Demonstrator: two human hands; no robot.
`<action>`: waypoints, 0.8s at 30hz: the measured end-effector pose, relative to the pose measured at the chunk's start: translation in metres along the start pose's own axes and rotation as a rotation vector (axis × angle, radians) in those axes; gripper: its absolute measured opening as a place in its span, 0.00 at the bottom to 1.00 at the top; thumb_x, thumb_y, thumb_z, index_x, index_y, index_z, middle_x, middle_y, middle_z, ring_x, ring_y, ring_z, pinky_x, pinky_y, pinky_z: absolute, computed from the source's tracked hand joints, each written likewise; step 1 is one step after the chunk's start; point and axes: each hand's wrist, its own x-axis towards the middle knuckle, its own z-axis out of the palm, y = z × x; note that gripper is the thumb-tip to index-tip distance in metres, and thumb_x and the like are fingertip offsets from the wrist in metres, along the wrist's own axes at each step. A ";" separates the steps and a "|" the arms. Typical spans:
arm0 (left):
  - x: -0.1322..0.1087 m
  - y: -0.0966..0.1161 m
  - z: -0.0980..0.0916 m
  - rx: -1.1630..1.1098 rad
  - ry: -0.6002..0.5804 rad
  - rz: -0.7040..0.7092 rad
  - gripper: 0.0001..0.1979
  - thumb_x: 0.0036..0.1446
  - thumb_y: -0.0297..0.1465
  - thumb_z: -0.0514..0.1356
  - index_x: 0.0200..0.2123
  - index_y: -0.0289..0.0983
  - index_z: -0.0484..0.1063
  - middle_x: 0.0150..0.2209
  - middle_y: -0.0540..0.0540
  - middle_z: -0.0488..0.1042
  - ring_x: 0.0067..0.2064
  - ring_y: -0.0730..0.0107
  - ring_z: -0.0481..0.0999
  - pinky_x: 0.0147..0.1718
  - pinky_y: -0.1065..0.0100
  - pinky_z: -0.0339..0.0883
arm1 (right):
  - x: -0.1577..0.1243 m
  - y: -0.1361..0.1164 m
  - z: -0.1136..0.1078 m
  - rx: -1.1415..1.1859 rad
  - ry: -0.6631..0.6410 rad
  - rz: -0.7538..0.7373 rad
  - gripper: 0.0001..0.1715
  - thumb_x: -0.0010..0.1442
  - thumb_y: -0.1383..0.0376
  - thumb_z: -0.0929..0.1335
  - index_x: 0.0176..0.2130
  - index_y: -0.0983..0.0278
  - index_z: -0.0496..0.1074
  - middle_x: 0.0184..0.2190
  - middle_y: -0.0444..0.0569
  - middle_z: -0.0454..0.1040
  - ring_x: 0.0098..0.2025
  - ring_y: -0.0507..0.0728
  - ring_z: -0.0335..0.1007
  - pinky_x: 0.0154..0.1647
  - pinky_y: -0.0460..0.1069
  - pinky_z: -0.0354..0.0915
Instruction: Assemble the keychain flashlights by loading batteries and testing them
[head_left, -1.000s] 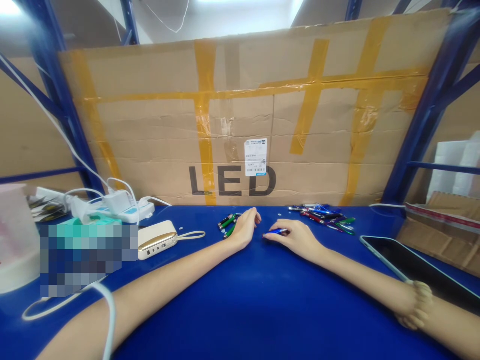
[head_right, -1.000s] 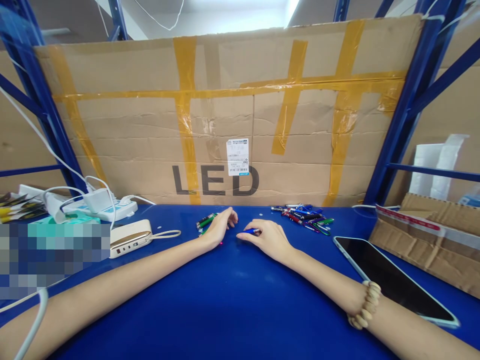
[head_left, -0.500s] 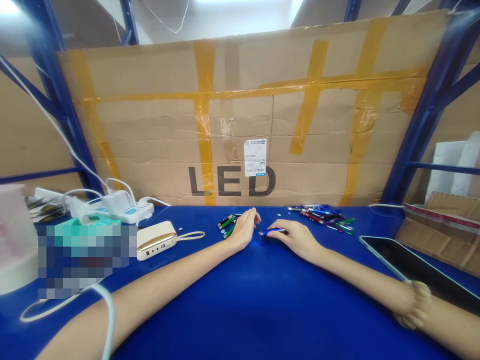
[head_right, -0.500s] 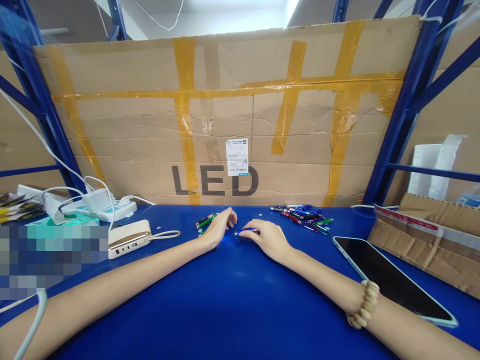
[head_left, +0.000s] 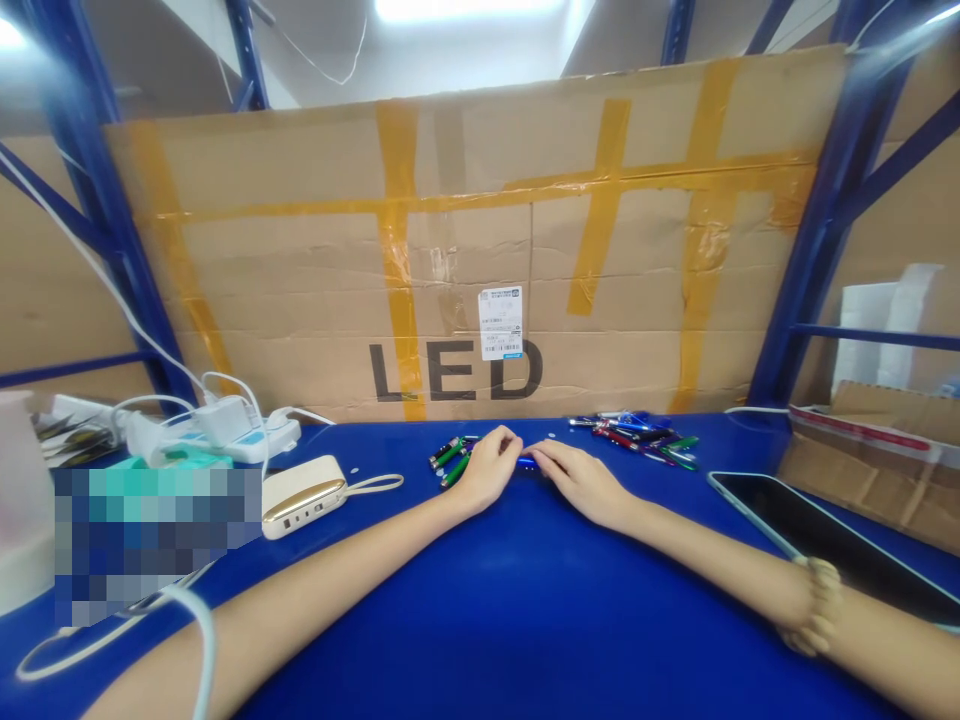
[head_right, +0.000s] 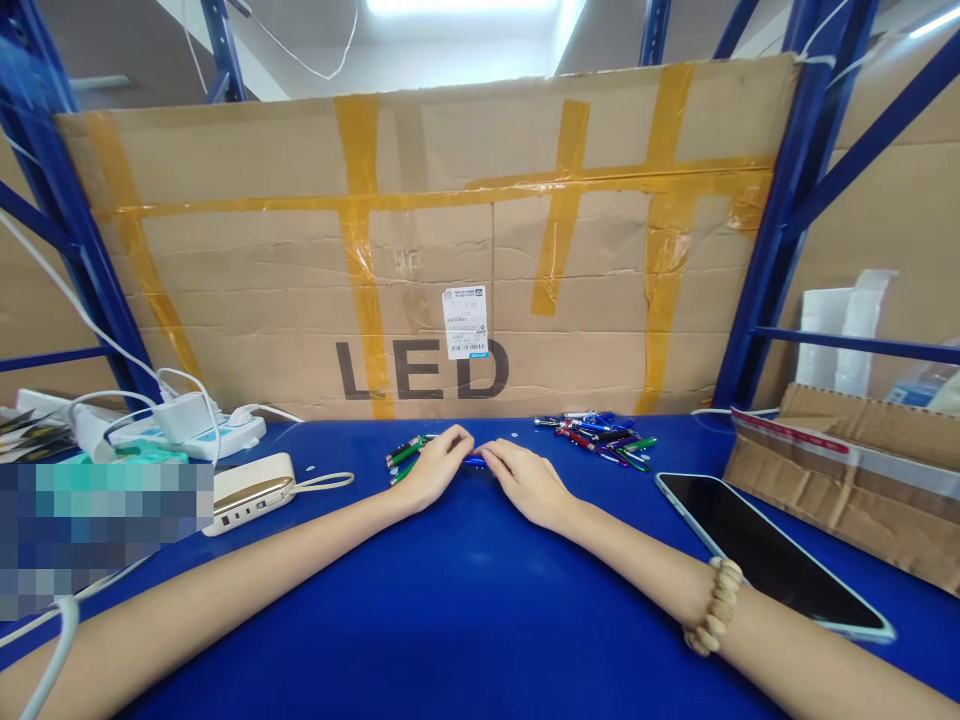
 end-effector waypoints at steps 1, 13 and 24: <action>-0.001 0.001 0.000 0.031 -0.013 0.037 0.05 0.54 0.31 0.49 0.26 0.39 0.59 0.29 0.51 0.65 0.35 0.69 0.66 0.38 0.68 0.59 | 0.000 0.001 0.001 0.006 0.006 -0.016 0.17 0.64 0.59 0.56 0.44 0.56 0.69 0.40 0.47 0.72 0.41 0.56 0.68 0.42 0.52 0.63; -0.001 -0.007 0.006 0.311 -0.096 0.206 0.09 0.44 0.25 0.55 0.29 0.40 0.57 0.28 0.52 0.64 0.32 0.68 0.66 0.32 0.69 0.59 | 0.004 0.010 0.005 0.151 0.041 -0.259 0.16 0.59 0.74 0.58 0.39 0.61 0.71 0.39 0.50 0.68 0.44 0.55 0.66 0.49 0.53 0.62; -0.001 -0.011 0.002 0.622 -0.009 0.183 0.17 0.41 0.13 0.46 0.31 0.39 0.61 0.31 0.48 0.66 0.37 0.64 0.64 0.35 0.65 0.57 | 0.010 0.003 -0.008 0.887 0.147 0.422 0.22 0.56 0.51 0.62 0.22 0.66 0.64 0.17 0.42 0.62 0.19 0.49 0.60 0.20 0.45 0.58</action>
